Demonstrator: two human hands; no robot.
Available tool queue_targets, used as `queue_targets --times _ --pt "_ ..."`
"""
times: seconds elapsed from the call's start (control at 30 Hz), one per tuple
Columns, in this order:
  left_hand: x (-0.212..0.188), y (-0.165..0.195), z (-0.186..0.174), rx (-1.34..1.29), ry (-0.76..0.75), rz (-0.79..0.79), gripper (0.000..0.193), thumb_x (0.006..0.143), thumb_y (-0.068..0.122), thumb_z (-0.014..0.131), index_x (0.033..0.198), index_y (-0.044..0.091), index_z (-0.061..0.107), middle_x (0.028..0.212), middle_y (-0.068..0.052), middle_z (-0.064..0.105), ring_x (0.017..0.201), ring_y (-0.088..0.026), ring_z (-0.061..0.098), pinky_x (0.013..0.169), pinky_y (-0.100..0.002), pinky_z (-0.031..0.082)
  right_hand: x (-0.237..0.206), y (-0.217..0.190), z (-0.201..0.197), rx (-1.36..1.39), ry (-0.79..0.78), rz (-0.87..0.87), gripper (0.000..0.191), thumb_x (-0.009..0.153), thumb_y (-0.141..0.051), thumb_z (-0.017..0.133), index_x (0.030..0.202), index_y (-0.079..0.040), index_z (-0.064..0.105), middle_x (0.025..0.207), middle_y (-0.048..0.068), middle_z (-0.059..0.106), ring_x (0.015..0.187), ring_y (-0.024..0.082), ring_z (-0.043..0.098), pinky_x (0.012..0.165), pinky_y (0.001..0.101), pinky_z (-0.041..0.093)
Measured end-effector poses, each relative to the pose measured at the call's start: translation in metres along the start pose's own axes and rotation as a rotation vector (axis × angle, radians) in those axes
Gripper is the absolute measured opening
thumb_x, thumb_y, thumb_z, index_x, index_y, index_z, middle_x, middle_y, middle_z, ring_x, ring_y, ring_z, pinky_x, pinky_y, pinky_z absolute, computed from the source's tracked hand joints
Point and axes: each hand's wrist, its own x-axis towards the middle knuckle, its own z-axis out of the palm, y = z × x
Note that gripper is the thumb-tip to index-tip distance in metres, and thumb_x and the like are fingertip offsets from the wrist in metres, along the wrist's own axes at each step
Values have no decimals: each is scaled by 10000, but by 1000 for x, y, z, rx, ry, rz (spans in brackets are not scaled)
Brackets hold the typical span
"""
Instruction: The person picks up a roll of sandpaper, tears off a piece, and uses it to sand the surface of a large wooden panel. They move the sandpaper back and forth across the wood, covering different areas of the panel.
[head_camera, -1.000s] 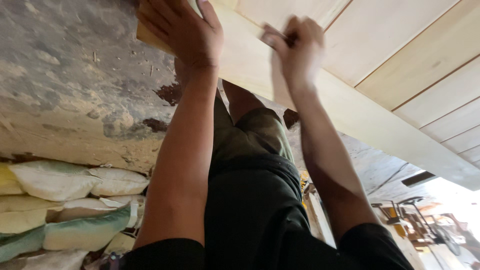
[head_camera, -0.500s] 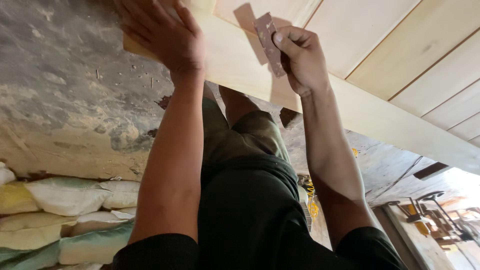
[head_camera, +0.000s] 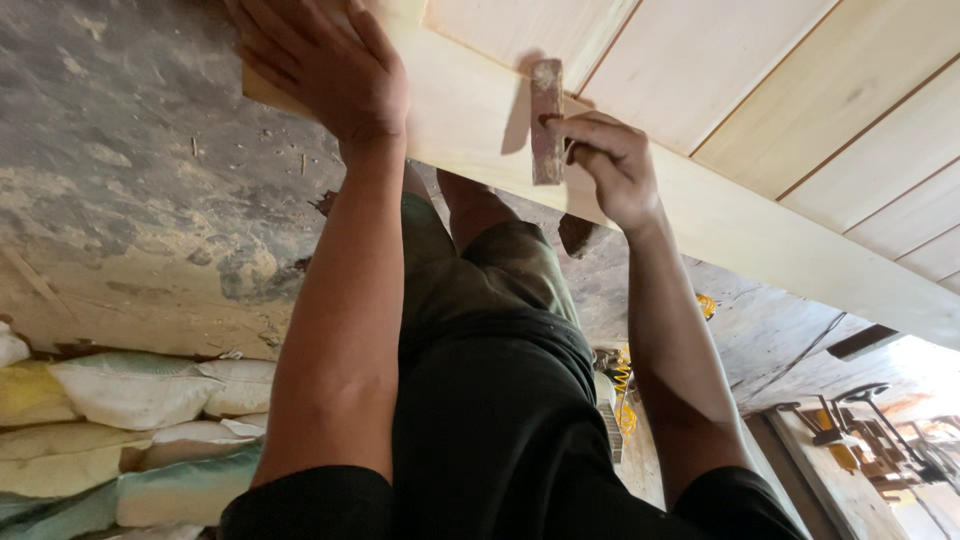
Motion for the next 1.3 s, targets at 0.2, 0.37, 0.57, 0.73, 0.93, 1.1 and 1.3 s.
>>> queue_targets --times 0.2,0.37,0.57,0.73,0.93,1.1,1.3 --pt "-2 0 2 17 -6 -5 737 1144 587 182 1676 83 115 1734 -224 116 1636 -389 111 1336 -574 62 1 22 -1 45 7 87 243 1055 -17 567 1254 7 705 1185 101 700 991 142 642 867 282 539" --pt "-4 0 2 0 -13 6 733 1143 584 185 1678 86 120 1729 -231 116 1630 -398 110 1323 -596 60 6 21 4 15 59 102 187 1105 -116 598 1184 30 685 1033 68 685 891 129 628 790 289 540" --pt "-6 1 0 9 8 -2 732 1139 596 176 1682 107 126 1734 -222 117 1639 -386 116 1340 -577 72 19 2 20 -474 290 174 304 1005 -214 781 919 4 588 707 80 661 590 165 599 557 354 488" --pt "-3 1 13 4 25 -1 728 1115 588 194 1653 100 146 1709 -224 141 1620 -394 146 1335 -584 95 26 -15 25 -522 277 182 456 878 -228 824 1183 -32 548 754 82 702 620 182 668 554 347 504" --pt "4 4 53 -265 388 60 690 1130 552 257 1621 76 166 1668 -257 196 1591 -440 207 1341 -648 120 25 -18 9 -727 217 -185 90 1030 -43 740 1075 -3 674 962 150 660 776 271 668 673 402 525" --pt "4 5 74 -366 549 105 687 1131 536 301 1602 50 185 1636 -305 218 1553 -503 234 1321 -664 129 37 -8 -1 -906 181 -300 337 992 -291 825 945 -8 649 859 108 626 685 259 627 619 395 519" --pt "-2 10 68 -432 536 78 682 1116 518 351 1584 43 210 1620 -304 258 1539 -528 245 1302 -637 127 44 2 -8 -870 226 -370 531 950 -496 826 828 -28 607 824 57 610 695 194 607 600 343 509"
